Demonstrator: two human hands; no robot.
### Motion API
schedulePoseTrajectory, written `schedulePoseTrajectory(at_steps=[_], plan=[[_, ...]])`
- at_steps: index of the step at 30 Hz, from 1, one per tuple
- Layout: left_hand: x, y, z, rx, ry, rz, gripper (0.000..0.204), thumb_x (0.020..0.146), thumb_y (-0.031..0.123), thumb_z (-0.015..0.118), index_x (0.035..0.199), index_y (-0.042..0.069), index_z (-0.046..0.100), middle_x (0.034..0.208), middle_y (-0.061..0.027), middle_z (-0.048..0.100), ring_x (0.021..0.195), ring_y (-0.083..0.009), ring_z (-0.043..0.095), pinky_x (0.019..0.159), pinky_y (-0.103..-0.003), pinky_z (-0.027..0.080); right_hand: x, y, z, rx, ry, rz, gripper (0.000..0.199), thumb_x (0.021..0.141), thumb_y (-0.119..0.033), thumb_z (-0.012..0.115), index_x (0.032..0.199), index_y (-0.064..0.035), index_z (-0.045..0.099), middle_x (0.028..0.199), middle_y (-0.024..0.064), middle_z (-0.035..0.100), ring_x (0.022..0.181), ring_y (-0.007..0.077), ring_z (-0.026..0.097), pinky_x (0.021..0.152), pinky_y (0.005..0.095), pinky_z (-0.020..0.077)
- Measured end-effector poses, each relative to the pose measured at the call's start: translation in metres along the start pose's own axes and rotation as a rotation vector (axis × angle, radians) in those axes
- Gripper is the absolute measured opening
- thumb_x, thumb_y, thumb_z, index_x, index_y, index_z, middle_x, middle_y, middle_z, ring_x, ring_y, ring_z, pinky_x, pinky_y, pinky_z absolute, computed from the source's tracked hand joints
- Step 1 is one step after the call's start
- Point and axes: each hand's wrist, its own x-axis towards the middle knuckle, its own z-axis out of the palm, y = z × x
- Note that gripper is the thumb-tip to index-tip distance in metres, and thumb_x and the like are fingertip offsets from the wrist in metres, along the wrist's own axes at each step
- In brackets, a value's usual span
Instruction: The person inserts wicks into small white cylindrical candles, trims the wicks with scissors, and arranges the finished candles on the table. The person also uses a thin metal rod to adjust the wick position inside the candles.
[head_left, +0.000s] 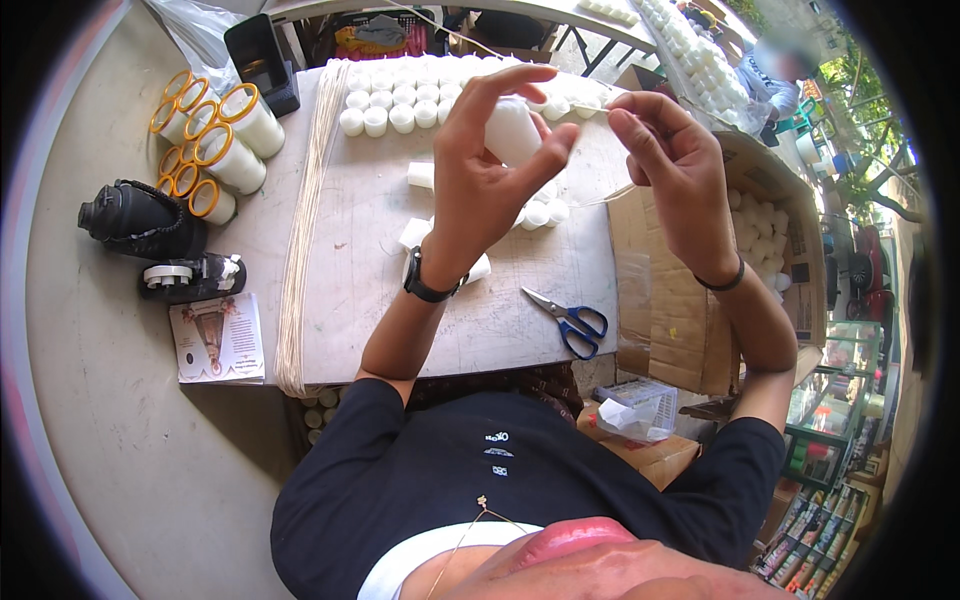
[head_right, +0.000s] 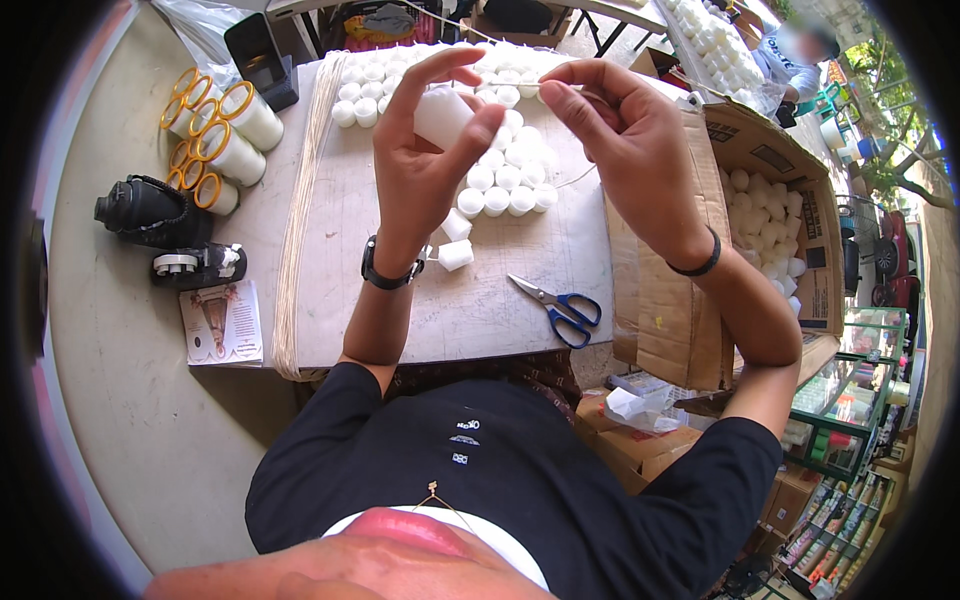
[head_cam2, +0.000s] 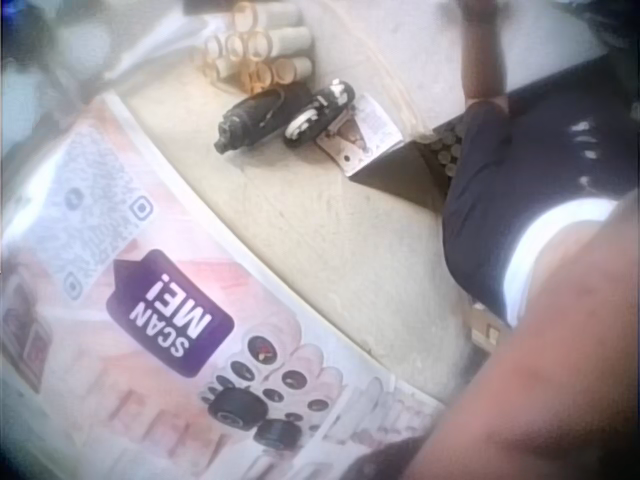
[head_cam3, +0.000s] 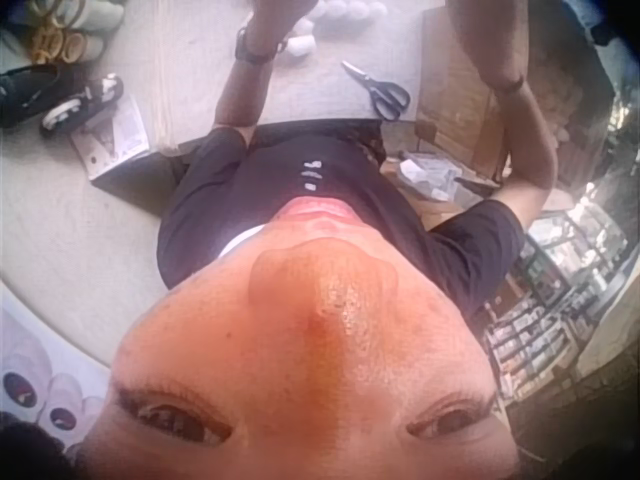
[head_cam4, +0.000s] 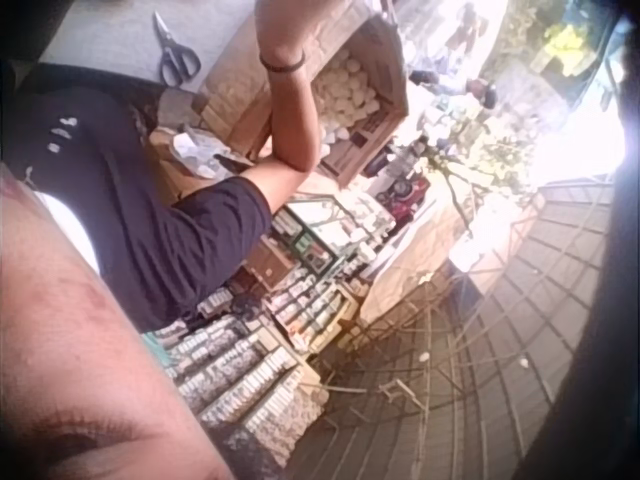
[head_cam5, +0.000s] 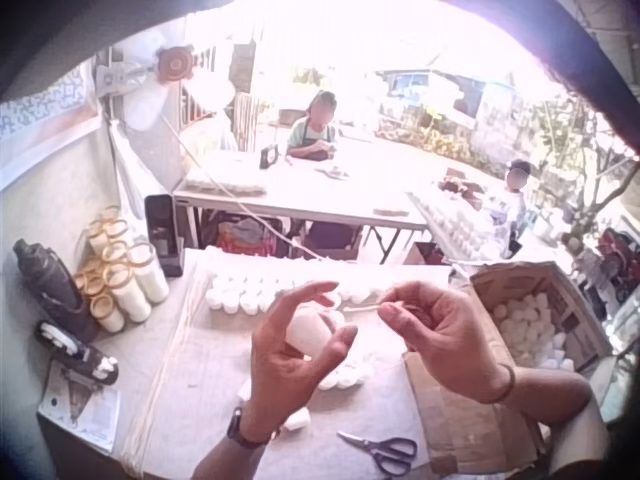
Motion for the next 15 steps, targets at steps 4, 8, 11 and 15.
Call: schedulePoseTrajectory(at_steps=[4,8,11,15], plan=[[0.002,-0.008,0.004,0.048,0.039,0.206,0.017,0.079,0.010,0.082,0.093,0.005,0.074,0.093,-0.0057,0.069,0.080,-0.0121,0.063,0.072,-0.025,0.050,-0.005,-0.001,0.015,0.049,0.038,-0.090,0.022,0.094,-0.014,0.068,0.110,0.0022,0.067,0.081,-0.0041,0.062,0.066,-0.0032,0.046,0.055,0.0149,0.0379],[0.004,-0.011,-0.003,0.093,0.023,0.296,0.015,0.081,0.012,0.081,0.091,0.005,0.072,0.095,-0.0041,0.066,0.086,-0.0105,0.063,0.070,-0.022,0.052,-0.007,-0.008,0.008,-0.147,0.006,-0.090,0.019,0.093,-0.011,0.070,0.105,0.0035,0.070,0.081,-0.0003,0.069,0.073,0.0007,0.060,0.064,0.0154,0.0489],[0.003,-0.011,-0.001,0.109,0.012,0.301,0.015,0.082,0.013,0.080,0.092,0.005,0.072,0.095,-0.0043,0.066,0.085,-0.0103,0.064,0.067,-0.021,0.052,-0.007,-0.013,0.002,-0.211,-0.020,-0.102,0.018,0.091,-0.009,0.071,0.103,0.0040,0.071,0.081,0.0029,0.071,0.078,0.0047,0.066,0.070,0.0173,0.0534],[0.000,-0.008,0.003,0.011,0.045,0.205,0.015,0.080,0.008,0.081,0.092,0.003,0.073,0.092,-0.0058,0.068,0.081,-0.0122,0.063,0.072,-0.025,0.050,-0.004,-0.005,0.004,-0.032,-0.024,-0.202,0.018,0.091,-0.008,0.071,0.103,0.0039,0.072,0.087,0.0055,0.073,0.081,0.0058,0.067,0.071,0.0174,0.0531]])
